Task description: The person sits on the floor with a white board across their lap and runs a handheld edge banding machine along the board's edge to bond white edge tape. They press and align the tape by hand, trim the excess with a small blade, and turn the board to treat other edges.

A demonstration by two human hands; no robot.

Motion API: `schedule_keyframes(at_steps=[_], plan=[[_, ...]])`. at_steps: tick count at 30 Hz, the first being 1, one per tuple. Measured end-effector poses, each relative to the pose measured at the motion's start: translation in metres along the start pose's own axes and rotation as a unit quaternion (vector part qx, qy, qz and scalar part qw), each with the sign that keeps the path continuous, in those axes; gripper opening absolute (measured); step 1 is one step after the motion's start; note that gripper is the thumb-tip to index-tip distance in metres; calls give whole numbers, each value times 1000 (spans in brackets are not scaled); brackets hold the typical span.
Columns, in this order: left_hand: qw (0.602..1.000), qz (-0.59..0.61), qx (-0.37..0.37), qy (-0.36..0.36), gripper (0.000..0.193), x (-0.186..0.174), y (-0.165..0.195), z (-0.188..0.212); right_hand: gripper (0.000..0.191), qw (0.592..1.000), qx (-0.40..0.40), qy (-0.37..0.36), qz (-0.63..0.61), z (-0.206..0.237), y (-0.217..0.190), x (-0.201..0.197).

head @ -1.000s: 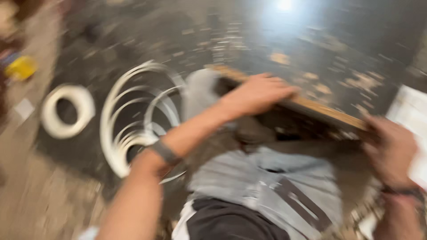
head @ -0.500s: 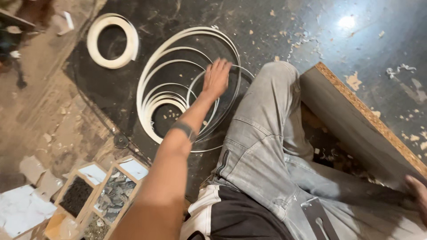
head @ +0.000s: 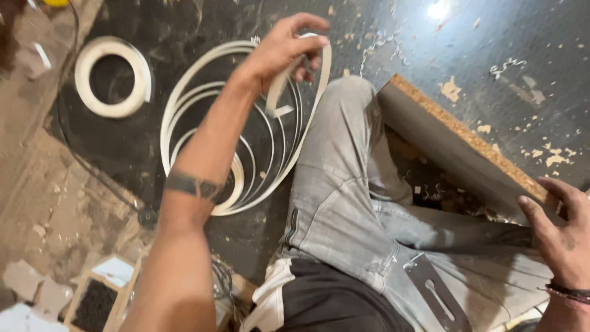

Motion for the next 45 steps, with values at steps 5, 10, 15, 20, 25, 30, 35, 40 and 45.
schedule_keyframes(at_steps=[5,10,15,20,25,30,35,40,45], plan=[[958,245,93,-115,36,148,70,30,55,992,-95,62,-58,-10,-109,-27],[948,65,275,-148,43,267,100,60,60,854,-44,-49,-516,4,-152,-11],[826,-426,356,-93,67,287,76,39,37,938,56,48,-338,8,-79,-50],[733,-575,352,-86,64,260,35,6,33,991,-31,77,105,19,-37,-99],[801,-528,273,-67,66,188,15,-9,29,981,-26,76,174,40,1,-105],[809,-544,220,18,69,136,30,-10,28,993,4,47,109,42,33,-101],[617,-787,-24,8,46,137,45,6,29,993,14,5,119,40,45,-95],[716,-547,426,-78,34,335,78,35,29,993,2,8,119,41,42,-97],[729,-361,548,-196,31,504,43,42,31,995,-1,30,96,44,41,-104]])
Point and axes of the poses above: each hand's wrist, its own z-axis away from the middle knuckle, its own x-axis out of the palm, y = z × x, the point moved 9 cm from there along -z, towards the middle knuckle, and after that the axes turned 3 degrees about x, right-handed, at the moved point
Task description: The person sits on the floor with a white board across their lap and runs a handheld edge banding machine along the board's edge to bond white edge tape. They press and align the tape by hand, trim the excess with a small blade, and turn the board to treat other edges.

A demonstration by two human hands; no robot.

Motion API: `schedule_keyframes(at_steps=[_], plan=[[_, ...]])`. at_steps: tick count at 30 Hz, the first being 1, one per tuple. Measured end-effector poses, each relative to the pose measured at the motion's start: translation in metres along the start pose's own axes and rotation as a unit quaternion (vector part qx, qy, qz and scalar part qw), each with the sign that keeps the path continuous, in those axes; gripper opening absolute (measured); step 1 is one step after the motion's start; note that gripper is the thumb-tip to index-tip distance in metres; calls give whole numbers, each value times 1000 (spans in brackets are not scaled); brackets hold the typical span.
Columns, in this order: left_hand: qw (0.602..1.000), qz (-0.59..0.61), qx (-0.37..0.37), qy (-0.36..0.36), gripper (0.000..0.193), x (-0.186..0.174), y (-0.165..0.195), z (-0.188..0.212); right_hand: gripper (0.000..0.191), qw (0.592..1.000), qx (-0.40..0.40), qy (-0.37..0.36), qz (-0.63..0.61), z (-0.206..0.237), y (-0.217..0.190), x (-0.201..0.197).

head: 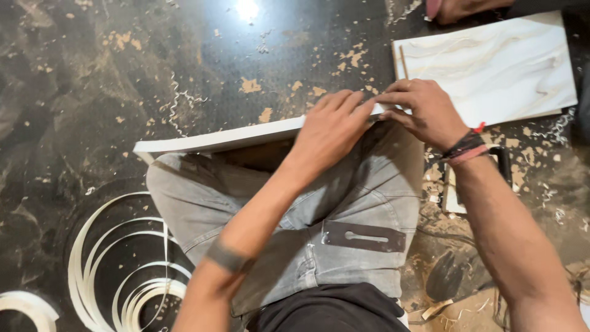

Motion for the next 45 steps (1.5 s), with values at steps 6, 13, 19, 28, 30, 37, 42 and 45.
schedule_keyframes(at_steps=[6,13,19,28,30,37,42,45], plan=[[996,25,-35,-77,24,59,-10,-9,55,981,91,168,-45,67,46,-29],[996,29,-20,-84,14,49,-21,3,52,907,394,149,-7,219,172,-23],[995,26,-52,-86,8,47,-21,2,55,798,591,-76,-90,267,218,37],[994,62,-63,-66,8,45,-26,0,45,828,534,163,56,236,187,-27],[990,95,-79,-62,9,44,-26,1,46,804,577,135,57,256,204,-31],[989,94,-83,-74,8,43,-25,2,52,774,619,-35,-130,272,234,39],[990,91,-87,-65,11,36,-31,-1,54,742,631,-62,-217,258,208,48],[992,73,-91,-50,11,35,-30,-1,53,767,600,-87,-211,238,192,33]])
Point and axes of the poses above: each hand's wrist, its own z-axis away from the middle knuckle, its own x-axis out of the palm, y = z × x, the point moved 9 cm from there along -z, towards the middle knuckle, and after that the axes turned 3 degrees about x, right-handed, at the moved point
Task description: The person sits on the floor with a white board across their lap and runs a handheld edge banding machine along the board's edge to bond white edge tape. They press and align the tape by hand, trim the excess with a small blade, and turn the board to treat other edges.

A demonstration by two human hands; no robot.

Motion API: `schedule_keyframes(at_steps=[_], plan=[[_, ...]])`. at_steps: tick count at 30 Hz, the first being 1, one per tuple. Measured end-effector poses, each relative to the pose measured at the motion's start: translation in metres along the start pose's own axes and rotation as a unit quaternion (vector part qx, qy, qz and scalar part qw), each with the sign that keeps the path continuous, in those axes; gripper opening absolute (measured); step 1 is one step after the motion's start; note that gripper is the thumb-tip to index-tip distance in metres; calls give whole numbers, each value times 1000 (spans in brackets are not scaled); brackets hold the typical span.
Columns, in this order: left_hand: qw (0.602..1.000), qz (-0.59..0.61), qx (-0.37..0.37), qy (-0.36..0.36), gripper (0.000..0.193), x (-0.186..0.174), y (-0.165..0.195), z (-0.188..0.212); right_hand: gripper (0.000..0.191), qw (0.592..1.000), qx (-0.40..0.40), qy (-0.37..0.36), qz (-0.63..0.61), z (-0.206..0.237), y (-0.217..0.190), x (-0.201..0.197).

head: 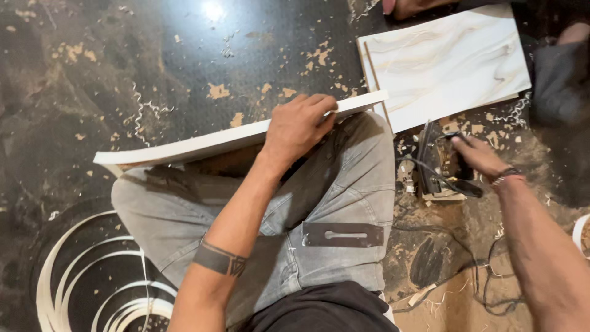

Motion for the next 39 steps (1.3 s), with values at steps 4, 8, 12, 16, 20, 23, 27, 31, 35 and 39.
schedule_keyframes(at_steps=[4,8,12,16,20,23,27,31,35,39], plan=[[1000,-18,-23,-3,10,7,-2,3,51,997,-32,-13,-70,33,-34,-23],[999,-19,-19,18,11,6,-2,4,33,983,-157,-6,-97,69,-101,-52],[999,-21,-17,17,12,5,-4,4,32,962,-272,-28,-19,91,-174,-52],[999,-19,-23,20,18,5,-7,5,28,954,-296,-51,19,89,-222,-30],[999,-22,-26,13,28,9,-11,7,24,946,-308,-103,-11,87,-252,-6],[999,-27,-36,18,30,9,-14,8,29,954,-272,-111,-61,87,-265,8],[999,-17,-34,16,29,1,-23,13,33,946,-301,-36,113,107,-296,28],[997,-79,9,4,21,-25,-38,36,34,919,-335,-5,210,132,-329,64],[989,-138,54,6,13,-49,-46,59,40,900,-378,-7,216,145,-348,85],[987,-148,57,34,13,-59,-43,62,35,932,-327,-72,136,129,-333,76]])
Point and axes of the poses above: each hand's wrist, its own z-axis away from the middle knuckle, its own x-axis out of the palm, y = z × x, the point moved 9 cm from there along -z, towards the middle knuckle, and after that the axes turned 3 degrees about x, right-handed, at the moved point
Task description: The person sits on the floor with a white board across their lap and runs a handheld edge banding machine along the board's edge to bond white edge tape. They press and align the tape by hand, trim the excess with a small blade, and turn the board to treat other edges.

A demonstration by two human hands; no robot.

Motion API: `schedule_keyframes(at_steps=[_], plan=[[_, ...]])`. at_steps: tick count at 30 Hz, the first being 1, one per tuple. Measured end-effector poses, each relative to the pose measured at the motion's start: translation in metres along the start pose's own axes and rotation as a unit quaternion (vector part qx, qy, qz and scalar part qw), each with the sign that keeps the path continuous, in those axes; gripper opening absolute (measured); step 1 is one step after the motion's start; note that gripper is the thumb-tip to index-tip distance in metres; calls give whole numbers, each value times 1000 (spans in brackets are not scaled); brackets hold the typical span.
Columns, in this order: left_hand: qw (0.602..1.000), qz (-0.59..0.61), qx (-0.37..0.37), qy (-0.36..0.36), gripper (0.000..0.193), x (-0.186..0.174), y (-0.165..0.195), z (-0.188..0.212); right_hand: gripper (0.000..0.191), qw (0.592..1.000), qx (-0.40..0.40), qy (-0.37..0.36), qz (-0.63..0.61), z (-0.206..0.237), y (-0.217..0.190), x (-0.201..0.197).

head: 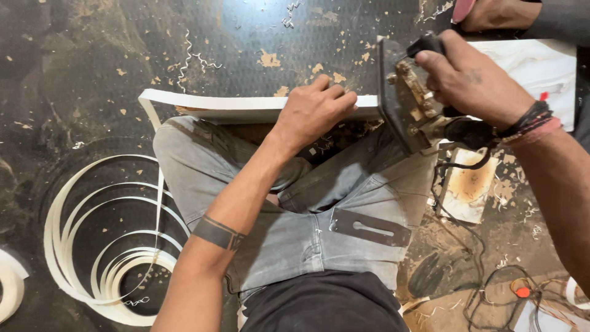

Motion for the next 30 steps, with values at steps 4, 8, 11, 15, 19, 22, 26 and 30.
schedule_keyframes(at_steps=[4,8,11,15,19,22,26,30], plan=[[999,8,-31,22,16,-5,1,-2,33,997,28,60,31,10,41,-35],[998,10,-61,17,19,-6,1,1,34,989,68,104,77,19,81,-60],[997,20,-70,12,21,-6,1,2,31,994,64,81,-44,16,86,-52],[998,19,-62,3,22,-10,-4,3,31,998,31,51,-18,9,43,-23],[999,2,-43,-26,20,-28,-26,22,34,1000,-5,6,-4,0,-33,25],[999,-19,-35,-38,20,-55,-53,47,37,999,-27,-31,-18,-8,-90,61],[996,-57,-33,-60,18,-107,-89,90,36,995,-78,-61,-29,-16,-162,106],[994,-73,-46,-72,14,-159,-122,132,36,987,-102,-104,-62,-26,-219,152]])
Point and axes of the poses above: each hand's wrist, its own z-axis away from the middle knuckle, its own x-axis out of the palm, y = z × x, the point moved 9 cm from there along -z, towards the middle knuckle, and after that the axes turned 3 degrees about x, right-handed, at the moved point
